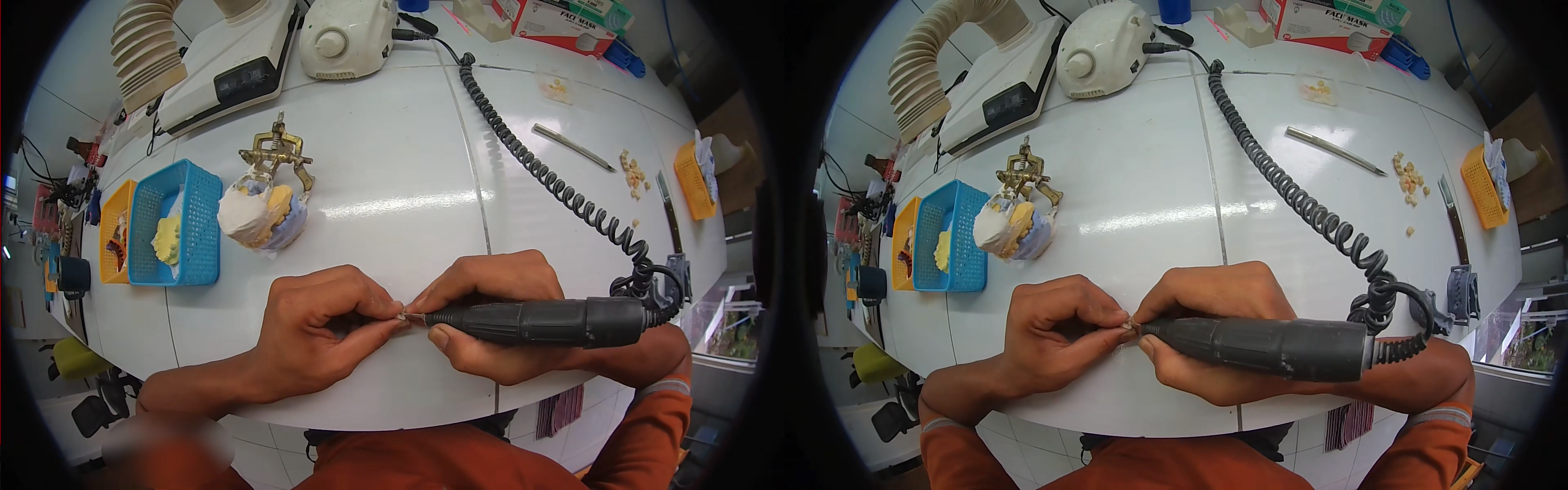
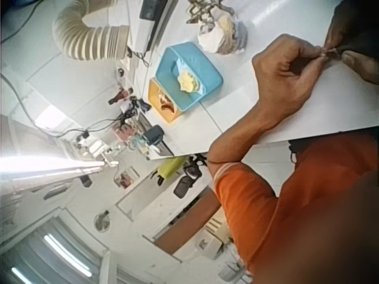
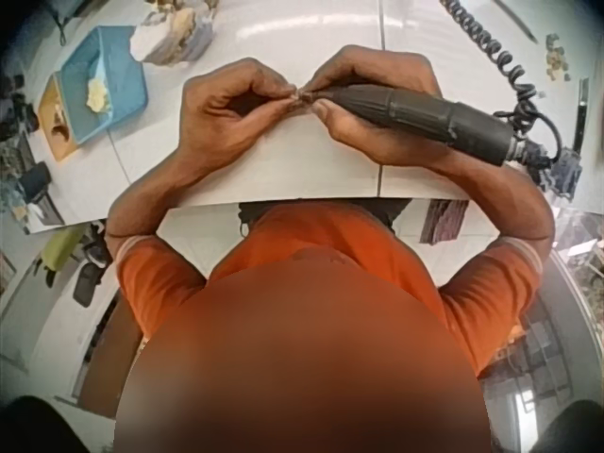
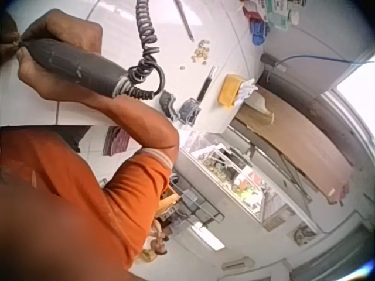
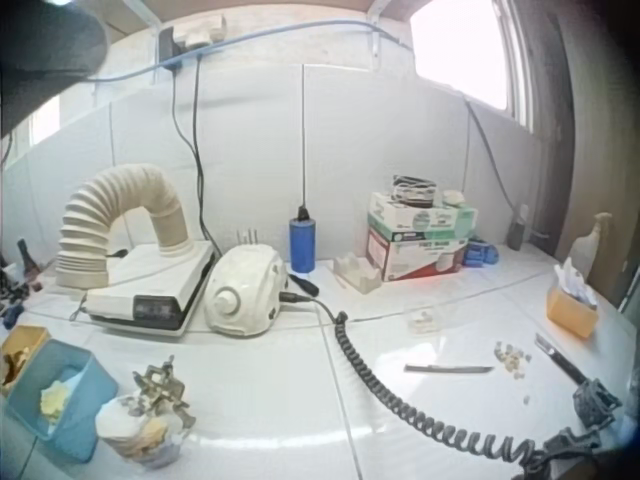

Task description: Polishing a small dental prosthetic component with a rotary tool.

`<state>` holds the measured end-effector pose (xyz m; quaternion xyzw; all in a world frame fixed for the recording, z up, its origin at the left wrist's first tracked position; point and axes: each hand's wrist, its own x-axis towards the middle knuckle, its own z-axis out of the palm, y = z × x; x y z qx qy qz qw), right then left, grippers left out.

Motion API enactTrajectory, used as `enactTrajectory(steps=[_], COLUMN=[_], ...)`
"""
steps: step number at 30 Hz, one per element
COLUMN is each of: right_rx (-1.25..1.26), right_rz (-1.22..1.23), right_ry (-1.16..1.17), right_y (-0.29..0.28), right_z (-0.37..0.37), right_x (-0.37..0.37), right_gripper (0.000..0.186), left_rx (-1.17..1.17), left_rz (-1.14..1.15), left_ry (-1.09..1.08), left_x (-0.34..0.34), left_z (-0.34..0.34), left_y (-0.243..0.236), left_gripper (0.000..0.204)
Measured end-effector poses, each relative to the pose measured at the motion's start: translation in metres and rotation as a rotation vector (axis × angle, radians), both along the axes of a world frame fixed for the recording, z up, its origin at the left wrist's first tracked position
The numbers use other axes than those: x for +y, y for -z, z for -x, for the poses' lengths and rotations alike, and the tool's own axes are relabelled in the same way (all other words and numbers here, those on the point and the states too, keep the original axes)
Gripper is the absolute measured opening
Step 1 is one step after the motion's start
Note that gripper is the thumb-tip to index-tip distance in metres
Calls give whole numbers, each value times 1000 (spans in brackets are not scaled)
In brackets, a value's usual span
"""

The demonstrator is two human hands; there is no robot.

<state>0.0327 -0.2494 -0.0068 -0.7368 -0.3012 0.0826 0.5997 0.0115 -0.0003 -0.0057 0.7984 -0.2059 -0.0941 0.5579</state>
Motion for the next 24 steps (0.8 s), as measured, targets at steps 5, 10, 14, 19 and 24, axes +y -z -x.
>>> enactTrajectory(steps=[5,10,14,19,24], right_rx=[13,-10,18,18,6], right_rz=[-8,-7,-14,-97,-56], right_ry=[-9,-26,-17,-36,-26], right_y=[-2,-2,-1,3,0], right_z=[0,0,-1,-2,-1], right_x=[1,-1,-3,-2,-2], right_gripper=[17,16,17,18,18], left_rx=[-8,-50,-49,-19,-7], left_rz=[-5,-35,-5,9,-30], left_ry=[0,19,22,5,0], left_x=[0,1,1,2,0], left_z=[0,0,0,2,1], left_y=[-1,-2,3,4,-1], left_gripper=[10,11,11,12,13])
